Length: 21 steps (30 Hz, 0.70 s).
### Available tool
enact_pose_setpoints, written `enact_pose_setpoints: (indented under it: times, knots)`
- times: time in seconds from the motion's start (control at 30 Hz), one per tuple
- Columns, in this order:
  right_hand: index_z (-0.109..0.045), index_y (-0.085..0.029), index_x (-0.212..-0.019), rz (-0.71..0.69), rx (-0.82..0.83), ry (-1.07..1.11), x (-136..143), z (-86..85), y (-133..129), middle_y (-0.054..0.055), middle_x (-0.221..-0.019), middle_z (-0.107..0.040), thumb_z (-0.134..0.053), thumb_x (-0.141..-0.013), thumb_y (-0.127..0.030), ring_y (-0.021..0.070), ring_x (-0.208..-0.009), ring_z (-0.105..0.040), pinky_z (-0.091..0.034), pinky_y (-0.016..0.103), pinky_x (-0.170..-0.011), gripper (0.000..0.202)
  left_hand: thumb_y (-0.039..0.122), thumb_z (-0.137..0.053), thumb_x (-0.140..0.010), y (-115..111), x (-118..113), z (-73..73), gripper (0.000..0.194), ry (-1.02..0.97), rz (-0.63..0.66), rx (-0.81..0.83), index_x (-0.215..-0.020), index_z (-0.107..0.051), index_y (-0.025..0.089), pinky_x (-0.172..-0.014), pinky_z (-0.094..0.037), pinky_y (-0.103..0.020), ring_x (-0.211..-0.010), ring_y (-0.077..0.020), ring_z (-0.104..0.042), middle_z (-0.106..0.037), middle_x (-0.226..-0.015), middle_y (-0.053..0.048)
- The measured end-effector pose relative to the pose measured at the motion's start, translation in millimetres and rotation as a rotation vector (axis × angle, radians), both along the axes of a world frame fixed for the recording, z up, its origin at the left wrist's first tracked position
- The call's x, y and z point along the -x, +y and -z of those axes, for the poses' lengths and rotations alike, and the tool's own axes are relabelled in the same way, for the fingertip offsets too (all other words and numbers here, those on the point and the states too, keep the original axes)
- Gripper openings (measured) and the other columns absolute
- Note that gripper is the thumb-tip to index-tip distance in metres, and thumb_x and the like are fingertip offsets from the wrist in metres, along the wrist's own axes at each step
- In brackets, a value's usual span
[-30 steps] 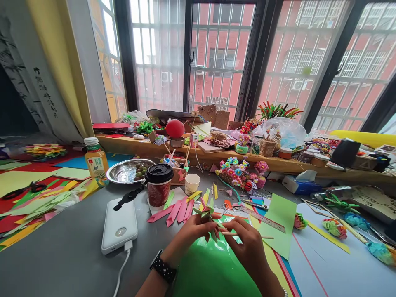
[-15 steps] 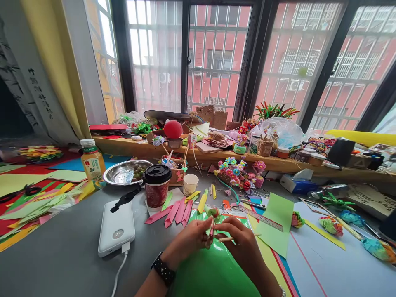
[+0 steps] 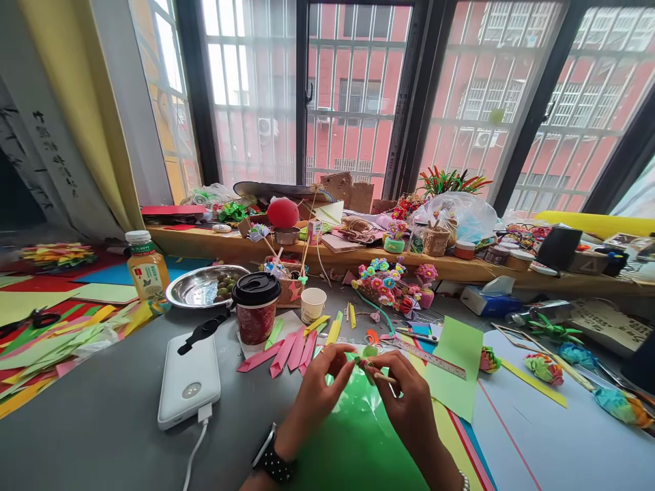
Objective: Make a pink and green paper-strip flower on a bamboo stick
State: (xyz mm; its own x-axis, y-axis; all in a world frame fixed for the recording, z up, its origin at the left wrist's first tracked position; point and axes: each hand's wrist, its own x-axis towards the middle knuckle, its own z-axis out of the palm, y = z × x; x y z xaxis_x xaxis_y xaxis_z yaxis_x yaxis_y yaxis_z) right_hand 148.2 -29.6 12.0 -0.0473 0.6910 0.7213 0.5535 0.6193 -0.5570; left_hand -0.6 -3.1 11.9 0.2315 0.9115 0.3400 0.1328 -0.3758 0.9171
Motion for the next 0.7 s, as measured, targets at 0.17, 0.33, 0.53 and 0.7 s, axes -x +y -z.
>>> enact_pose_setpoints:
  times: [0.17,0.33,0.53,0.7]
  knots:
    - [-0.056,-0.019,-0.078,-0.022,-0.006,-0.023,3.3,-0.3,-0.9,0.002,-0.072,-0.059,-0.047,-0.081,-0.020,0.0130,-0.059,-0.055,-0.044,0.021,-0.049,0.010,0.031,-0.052,-0.077,0.2,1.6,3.2,0.021,0.126,0.092,-0.168,-0.093,-0.059,0.018,-0.058,-0.041,-0.022,-0.062,-0.0106,-0.048,-0.050,-0.085,-0.004]
    - [-0.056,-0.018,-0.076,0.021,-0.035,-0.045,3.7,-1.5,-1.2,0.001,-0.065,-0.057,-0.047,-0.082,-0.023,0.0112,-0.053,-0.052,-0.041,0.019,-0.046,0.012,0.037,-0.054,-0.075,1.8,0.4,2.7,0.023,0.066,0.111,-0.133,-0.081,-0.063,0.017,-0.056,-0.039,-0.021,-0.064,-0.0117,-0.047,-0.051,-0.081,-0.005]
    - [-0.053,-0.018,-0.074,0.017,0.022,-0.070,3.8,-3.5,-1.2,0.000,-0.066,-0.058,-0.044,-0.082,-0.024,0.0105,-0.050,-0.051,-0.038,0.019,-0.042,0.013,0.043,-0.056,-0.072,5.5,5.4,0.3,0.028,0.051,0.164,0.018,-0.074,-0.062,0.016,-0.054,-0.035,-0.021,-0.061,-0.0124,-0.045,-0.055,-0.070,-0.002]
    - [-0.049,-0.019,-0.070,-0.008,0.045,-0.069,2.8,-4.6,-0.4,-0.001,-0.062,-0.054,-0.044,-0.081,-0.025,0.0104,-0.050,-0.050,-0.037,0.019,-0.043,0.013,0.048,-0.061,-0.065,7.2,5.5,3.9,0.034,-0.077,0.169,0.173,-0.067,-0.060,0.014,-0.053,-0.035,-0.021,-0.057,-0.0108,-0.042,-0.048,-0.061,0.001]
